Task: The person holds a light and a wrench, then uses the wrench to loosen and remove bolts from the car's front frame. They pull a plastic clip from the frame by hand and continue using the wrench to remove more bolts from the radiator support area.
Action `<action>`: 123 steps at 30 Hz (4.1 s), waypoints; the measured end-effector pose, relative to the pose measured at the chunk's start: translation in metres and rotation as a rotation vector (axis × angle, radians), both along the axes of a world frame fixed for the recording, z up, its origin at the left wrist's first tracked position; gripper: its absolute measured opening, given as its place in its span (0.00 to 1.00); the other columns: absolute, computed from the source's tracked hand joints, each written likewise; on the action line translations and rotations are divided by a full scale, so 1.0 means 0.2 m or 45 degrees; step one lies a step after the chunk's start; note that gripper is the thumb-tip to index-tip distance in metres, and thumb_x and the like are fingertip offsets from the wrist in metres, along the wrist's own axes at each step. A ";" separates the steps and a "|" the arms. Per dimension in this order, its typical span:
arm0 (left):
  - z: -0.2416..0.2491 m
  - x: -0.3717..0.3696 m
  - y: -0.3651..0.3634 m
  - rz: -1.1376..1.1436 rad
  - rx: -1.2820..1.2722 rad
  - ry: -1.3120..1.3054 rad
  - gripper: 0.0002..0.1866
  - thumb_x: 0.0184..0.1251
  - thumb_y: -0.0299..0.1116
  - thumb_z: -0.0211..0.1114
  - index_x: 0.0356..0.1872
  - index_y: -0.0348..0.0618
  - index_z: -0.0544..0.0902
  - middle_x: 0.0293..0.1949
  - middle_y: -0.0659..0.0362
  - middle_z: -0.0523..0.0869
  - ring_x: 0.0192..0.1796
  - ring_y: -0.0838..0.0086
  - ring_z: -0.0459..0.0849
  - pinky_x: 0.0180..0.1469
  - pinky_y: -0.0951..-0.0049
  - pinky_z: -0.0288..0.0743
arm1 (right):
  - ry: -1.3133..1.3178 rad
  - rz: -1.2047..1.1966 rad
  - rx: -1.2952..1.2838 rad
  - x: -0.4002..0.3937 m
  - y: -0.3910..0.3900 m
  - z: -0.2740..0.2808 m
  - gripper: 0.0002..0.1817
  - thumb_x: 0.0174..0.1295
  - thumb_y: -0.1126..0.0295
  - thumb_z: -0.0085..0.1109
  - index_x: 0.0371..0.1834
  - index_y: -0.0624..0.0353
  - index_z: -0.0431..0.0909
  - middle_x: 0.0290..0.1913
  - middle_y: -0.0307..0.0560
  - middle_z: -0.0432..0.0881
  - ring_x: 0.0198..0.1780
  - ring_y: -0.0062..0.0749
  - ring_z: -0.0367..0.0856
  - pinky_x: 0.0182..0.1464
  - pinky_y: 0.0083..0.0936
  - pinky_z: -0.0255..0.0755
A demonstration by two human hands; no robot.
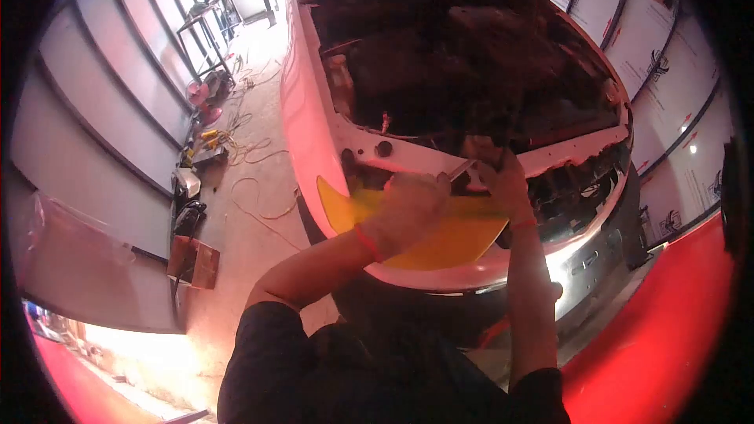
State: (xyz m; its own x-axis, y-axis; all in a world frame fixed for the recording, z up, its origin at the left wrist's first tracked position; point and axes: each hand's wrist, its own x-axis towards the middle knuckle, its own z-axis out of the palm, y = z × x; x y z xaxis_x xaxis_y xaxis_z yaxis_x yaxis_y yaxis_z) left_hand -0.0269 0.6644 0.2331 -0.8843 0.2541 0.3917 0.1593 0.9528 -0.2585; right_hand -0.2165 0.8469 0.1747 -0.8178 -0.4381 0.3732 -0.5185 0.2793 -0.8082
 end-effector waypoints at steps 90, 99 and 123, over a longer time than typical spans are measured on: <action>-0.08 -0.61 -0.59 -0.147 -0.181 0.265 0.10 0.64 0.31 0.61 0.44 0.52 0.87 0.41 0.57 0.88 0.50 0.59 0.87 0.65 0.41 0.71 | -0.107 -0.270 -0.123 0.20 -0.05 0.11 0.09 0.57 0.64 0.65 0.40 0.49 0.83 0.34 0.45 0.89 0.27 0.37 0.89 0.47 0.34 0.83; 0.05 0.03 0.06 -0.215 -0.425 0.041 0.04 0.61 0.28 0.63 0.36 0.50 0.82 0.26 0.60 0.80 0.30 0.62 0.82 0.35 0.58 0.73 | 0.191 -0.363 -0.145 0.15 -0.08 -0.01 0.12 0.52 0.67 0.69 0.41 0.52 0.89 0.40 0.49 0.91 0.36 0.44 0.90 0.43 0.38 0.85; 0.09 -0.69 -0.76 -0.078 1.115 -0.407 0.14 0.66 0.35 0.64 0.47 0.38 0.87 0.36 0.51 0.89 0.37 0.67 0.87 0.43 0.64 0.78 | -0.248 -0.174 -0.211 0.20 -0.03 0.11 0.10 0.55 0.62 0.69 0.36 0.51 0.82 0.32 0.43 0.88 0.36 0.36 0.91 0.44 0.37 0.85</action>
State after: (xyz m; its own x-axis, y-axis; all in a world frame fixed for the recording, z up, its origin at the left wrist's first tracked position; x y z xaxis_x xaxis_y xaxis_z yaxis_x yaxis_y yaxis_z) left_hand -0.1640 0.5122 0.2509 -0.9780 0.0330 0.2058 0.1551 0.7749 0.6128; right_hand -0.1760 0.8417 0.1962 -0.9283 -0.2649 0.2610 -0.3159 0.1918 -0.9292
